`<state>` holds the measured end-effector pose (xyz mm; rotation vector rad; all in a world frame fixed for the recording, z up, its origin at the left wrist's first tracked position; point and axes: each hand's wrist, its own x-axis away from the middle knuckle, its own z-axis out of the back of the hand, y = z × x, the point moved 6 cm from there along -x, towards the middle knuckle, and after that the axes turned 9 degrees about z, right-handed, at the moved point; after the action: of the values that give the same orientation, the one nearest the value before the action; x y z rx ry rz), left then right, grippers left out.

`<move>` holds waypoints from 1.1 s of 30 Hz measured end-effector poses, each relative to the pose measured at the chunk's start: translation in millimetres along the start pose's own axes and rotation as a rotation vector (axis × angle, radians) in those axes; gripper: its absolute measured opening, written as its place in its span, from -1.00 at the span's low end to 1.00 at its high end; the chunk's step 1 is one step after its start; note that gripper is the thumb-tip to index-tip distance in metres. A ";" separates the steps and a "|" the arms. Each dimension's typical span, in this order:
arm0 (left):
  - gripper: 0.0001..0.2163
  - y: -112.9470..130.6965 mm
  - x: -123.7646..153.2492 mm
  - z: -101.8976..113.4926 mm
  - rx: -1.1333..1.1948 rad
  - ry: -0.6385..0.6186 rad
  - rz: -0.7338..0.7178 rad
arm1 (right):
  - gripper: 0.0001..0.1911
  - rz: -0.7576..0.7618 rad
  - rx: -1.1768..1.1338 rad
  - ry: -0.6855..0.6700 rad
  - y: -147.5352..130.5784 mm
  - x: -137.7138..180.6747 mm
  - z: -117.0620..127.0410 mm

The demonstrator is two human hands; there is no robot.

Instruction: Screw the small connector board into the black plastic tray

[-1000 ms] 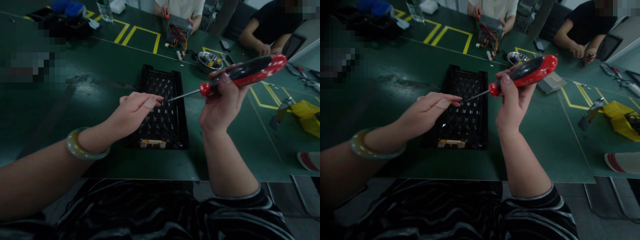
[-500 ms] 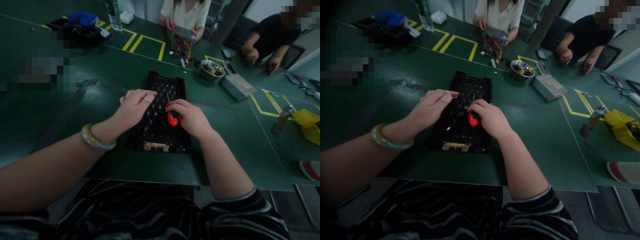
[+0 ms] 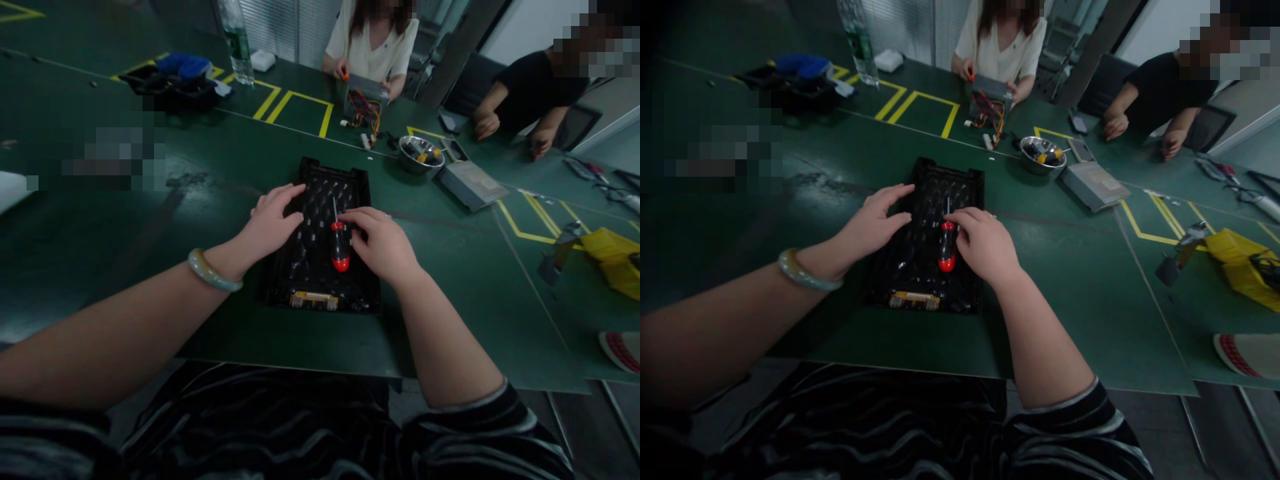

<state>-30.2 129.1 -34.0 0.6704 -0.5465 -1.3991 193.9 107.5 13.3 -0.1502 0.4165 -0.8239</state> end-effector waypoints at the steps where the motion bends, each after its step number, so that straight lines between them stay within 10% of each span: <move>1: -0.33 -3.9 -2.9 -1.6 0.030 -0.007 0.002 | -0.55 -0.090 0.015 0.048 4.9 1.5 2.2; 8: -0.23 -17.5 -11.4 -12.7 0.097 -0.094 0.114 | -0.34 -0.492 0.058 0.053 27.5 15.4 -6.2; 23: -0.34 -16.0 -15.5 -15.5 0.159 -0.091 0.117 | -0.63 -0.653 0.153 -0.232 40.5 15.1 -22.1; 33: -0.41 -11.2 -11.0 -7.6 0.218 -0.113 0.149 | -0.59 -0.741 0.185 -0.213 103.2 78.9 38.1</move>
<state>-33.9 140.2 -46.8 0.7123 -0.8308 -1.2524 327.6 117.8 -5.6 -0.2224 0.0677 -1.5524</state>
